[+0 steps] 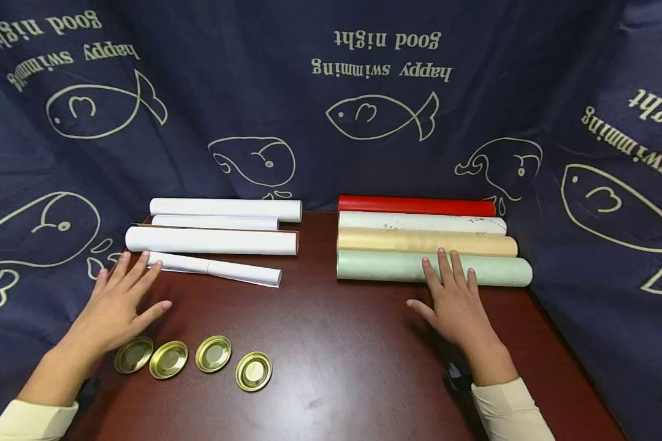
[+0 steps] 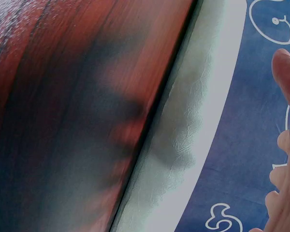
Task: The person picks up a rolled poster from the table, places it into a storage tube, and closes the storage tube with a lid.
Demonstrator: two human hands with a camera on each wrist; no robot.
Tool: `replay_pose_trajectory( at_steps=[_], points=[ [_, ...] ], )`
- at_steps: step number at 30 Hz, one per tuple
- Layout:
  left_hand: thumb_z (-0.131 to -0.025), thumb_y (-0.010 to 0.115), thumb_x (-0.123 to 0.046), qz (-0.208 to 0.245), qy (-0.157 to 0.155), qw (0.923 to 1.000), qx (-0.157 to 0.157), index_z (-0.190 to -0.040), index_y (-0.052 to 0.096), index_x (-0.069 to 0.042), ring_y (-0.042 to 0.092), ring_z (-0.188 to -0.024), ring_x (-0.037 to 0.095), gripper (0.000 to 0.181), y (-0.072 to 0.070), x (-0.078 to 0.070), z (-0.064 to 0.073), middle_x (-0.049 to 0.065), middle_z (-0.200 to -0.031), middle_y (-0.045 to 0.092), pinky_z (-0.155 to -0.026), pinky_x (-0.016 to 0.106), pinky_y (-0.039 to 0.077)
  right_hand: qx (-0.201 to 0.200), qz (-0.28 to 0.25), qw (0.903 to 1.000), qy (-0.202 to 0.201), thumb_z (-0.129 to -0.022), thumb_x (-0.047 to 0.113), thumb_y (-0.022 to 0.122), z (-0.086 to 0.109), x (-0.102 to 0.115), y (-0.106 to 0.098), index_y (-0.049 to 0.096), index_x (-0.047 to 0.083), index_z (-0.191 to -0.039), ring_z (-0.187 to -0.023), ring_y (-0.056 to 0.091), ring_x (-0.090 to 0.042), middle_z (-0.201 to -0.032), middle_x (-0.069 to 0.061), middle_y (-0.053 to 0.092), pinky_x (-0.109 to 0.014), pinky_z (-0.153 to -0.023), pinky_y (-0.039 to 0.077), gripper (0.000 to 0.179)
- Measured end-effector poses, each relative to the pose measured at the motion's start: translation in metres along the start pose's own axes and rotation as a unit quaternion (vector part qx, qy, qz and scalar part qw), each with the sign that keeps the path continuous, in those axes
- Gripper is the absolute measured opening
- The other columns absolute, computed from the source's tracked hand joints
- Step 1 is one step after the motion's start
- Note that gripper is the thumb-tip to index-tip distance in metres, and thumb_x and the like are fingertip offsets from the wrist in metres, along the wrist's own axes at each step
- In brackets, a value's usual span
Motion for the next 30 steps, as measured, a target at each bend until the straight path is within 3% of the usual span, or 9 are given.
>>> replay_pose_trajectory(
  at_steps=[13, 20, 26, 30],
  points=[
    [-0.093, 0.06, -0.055, -0.008, 0.013, 0.9997, 0.022, -0.153, 0.035, -0.009, -0.004, -0.151, 0.033, 0.08, -0.003, -0.006, 0.002, 0.02, -0.16, 0.023, -0.114, 0.065, -0.002, 0.021, -0.007, 0.9998, 0.0, -0.092, 0.05, 0.066, -0.004, -0.009, 0.01, 0.029, -0.002, -0.153, -0.148, -0.004, -0.043, -0.16, -0.03, 0.011, -0.071, -0.11, 0.006, 0.089],
    [-0.093, 0.06, -0.056, -0.02, 0.04, 0.9986, 0.027, -0.156, 0.032, -0.014, -0.004, -0.151, 0.032, 0.081, -0.004, -0.013, -0.003, 0.017, -0.161, 0.023, -0.116, 0.06, -0.006, 0.016, -0.02, 0.9995, -0.018, -0.085, 0.046, 0.075, -0.019, -0.021, 0.023, 0.036, -0.001, -0.15, -0.146, 0.013, -0.047, -0.156, -0.029, 0.024, -0.072, -0.108, 0.015, 0.09],
    [-0.092, 0.061, -0.056, -0.006, 0.056, 0.9978, 0.036, -0.152, 0.039, -0.013, 0.008, -0.149, 0.039, 0.077, 0.004, -0.026, -0.007, 0.017, -0.16, 0.027, -0.116, 0.061, -0.001, 0.028, -0.038, 0.9985, -0.026, -0.08, 0.047, 0.08, -0.029, -0.035, 0.034, 0.037, -0.001, -0.15, -0.143, 0.02, -0.048, -0.153, -0.028, 0.031, -0.071, -0.108, 0.016, 0.094],
    [-0.092, 0.062, -0.055, 0.013, 0.071, 0.9966, 0.04, -0.15, 0.043, -0.014, 0.013, -0.148, 0.042, 0.074, 0.007, -0.038, -0.01, 0.017, -0.158, 0.03, -0.116, 0.062, 0.004, 0.004, -0.043, 0.9978, -0.05, -0.076, 0.039, 0.085, -0.033, -0.038, 0.03, 0.045, -0.002, -0.144, -0.137, 0.03, -0.049, -0.146, -0.028, 0.04, -0.071, -0.106, 0.021, 0.089]
  ],
)
Point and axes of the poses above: each hand's wrist, its own z-axis away from the middle knuckle, its own y-axis out of the palm, x = y × z, the point moved 9 cm from there along -z, towards the middle knuckle
